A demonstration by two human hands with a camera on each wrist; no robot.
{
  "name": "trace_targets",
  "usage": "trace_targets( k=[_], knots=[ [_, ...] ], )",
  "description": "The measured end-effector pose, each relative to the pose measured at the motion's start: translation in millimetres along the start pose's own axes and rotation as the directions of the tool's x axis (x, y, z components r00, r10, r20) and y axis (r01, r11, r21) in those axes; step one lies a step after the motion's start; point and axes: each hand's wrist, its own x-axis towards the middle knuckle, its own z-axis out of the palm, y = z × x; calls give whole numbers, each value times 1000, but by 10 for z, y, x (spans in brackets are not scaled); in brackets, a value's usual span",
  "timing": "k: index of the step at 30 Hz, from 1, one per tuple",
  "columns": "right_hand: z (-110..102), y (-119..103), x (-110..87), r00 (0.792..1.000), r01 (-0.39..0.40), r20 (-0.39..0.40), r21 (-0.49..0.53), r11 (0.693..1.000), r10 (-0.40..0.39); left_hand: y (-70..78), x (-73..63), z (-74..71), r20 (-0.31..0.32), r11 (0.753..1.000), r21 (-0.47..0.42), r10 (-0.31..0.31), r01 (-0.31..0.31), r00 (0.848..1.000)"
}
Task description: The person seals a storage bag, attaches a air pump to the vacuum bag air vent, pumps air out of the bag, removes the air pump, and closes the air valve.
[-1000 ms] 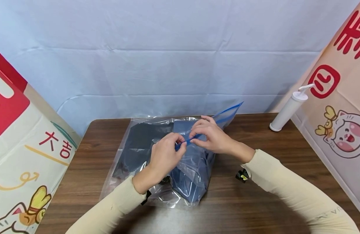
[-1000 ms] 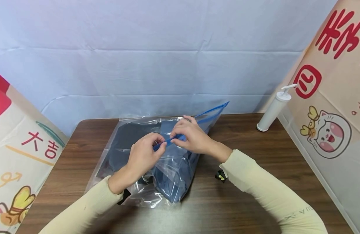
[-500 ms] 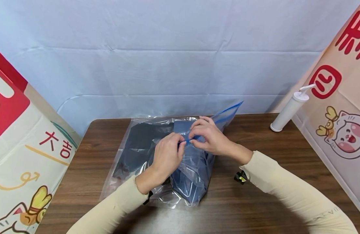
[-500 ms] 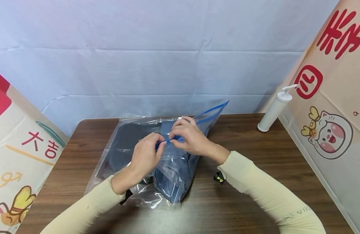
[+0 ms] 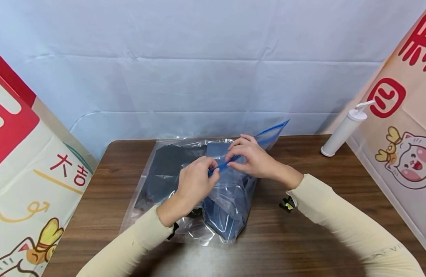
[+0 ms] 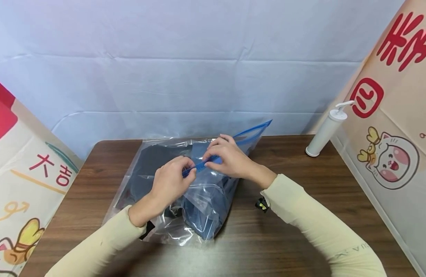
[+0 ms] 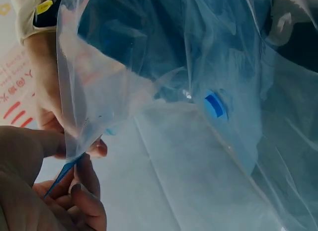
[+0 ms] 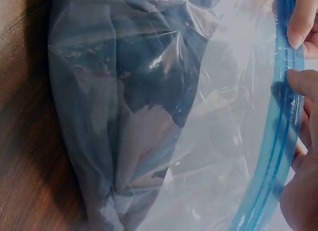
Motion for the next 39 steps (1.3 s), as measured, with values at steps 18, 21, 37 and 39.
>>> trace_targets(
  k=[18,21,37,39],
  knots=[
    [107,-25,-23,996,63,-58,-51,997,-66,52,70,91,-42,999,-9,32,-33,999],
    [84,-20,-27,997,54,-52,-71,996,-58,41,71,98,-54,999,-10,51,-52,997],
    [36,54,-64,997,72,-22,-77,994,-74,45,73,100,1,999,-20,30,-30,1000],
    [56,46,-59,995,94,-35,-110,989,-98,52,76,102,-9,999,-14,36,-37,999]
  ],
)
